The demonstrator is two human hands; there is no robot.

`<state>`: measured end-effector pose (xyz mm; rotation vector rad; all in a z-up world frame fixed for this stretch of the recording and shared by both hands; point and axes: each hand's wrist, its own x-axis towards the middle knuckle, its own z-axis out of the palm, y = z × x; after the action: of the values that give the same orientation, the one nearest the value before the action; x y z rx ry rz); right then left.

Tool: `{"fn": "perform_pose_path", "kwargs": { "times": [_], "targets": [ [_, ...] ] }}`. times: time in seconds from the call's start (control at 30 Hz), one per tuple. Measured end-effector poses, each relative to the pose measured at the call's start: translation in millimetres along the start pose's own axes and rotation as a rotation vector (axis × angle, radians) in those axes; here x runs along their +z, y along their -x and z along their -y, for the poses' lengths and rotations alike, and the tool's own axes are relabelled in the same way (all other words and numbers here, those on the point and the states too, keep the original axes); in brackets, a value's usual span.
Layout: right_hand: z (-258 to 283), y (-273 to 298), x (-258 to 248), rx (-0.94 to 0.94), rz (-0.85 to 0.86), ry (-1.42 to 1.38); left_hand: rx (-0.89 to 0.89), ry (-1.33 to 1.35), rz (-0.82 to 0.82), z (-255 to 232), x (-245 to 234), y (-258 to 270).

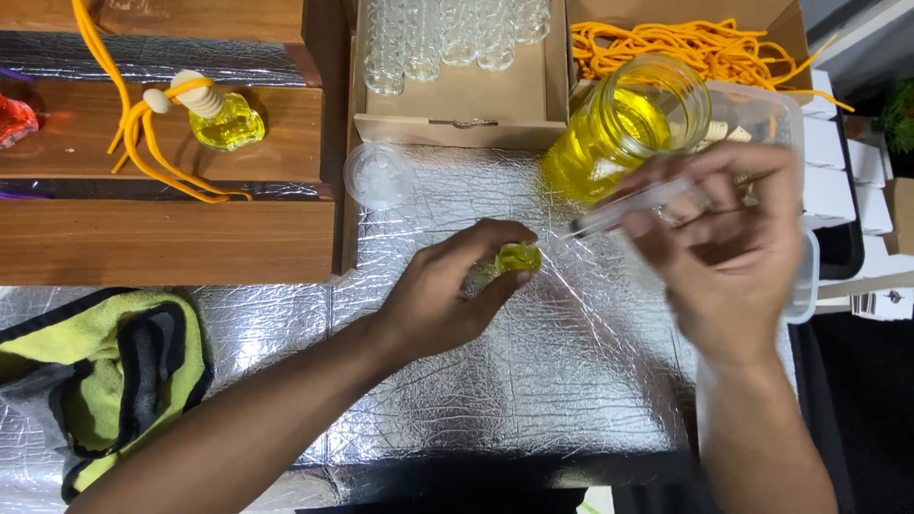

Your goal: The person uses a syringe to transfer yellow liquid from a large jar into a small glass bottle. After filling, they wipe the bottle with a cloth, place a cork stopper into the bottle, and then thread an orange cord through the stopper.

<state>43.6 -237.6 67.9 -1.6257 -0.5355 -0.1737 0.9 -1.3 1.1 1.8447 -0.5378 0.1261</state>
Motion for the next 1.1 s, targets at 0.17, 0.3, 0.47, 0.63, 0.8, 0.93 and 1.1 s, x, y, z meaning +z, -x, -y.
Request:
{"fn": "perform_pose_path", "kwargs": {
  "times": [0.17,0.3,0.47,0.63,0.8,0.93,1.1],
  "targets": [
    [14.6,12.9,-39.6,0.038,-0.205,0.18,0.03,-0.13,-0.007,9.7,1.8,0.3],
    [14.6,18.4,-86.3,0.038,-0.132,0.659,0.006,-0.175,-0.024,6.8,3.6,-0.4],
    [12.5,21.4,-125.0,0.198,-0.019,0.779,0.084,-0.227,-0.025,7.8,4.2,-4.4],
    [30.8,7.0,-108.2,0.618,0.018,0.942,0.005,-0.288,0.017,5.4,5.9,-7.3],
    [38.8,-3.7,-94.2,0.893,0.083,1.009,-0.032,-0.284,0.068,4.1,5.8,-8.2],
    [41.4,-7.6,-81.6,0.977,0.091,0.978,-0.005,-0.257,0.063,7.5,5.4,-7.0],
    [27.7,-1.8,-83.0,0.929,0.063,1.02,0.039,-0.277,0.013,13.1,6.2,-4.7]
  ]
}}
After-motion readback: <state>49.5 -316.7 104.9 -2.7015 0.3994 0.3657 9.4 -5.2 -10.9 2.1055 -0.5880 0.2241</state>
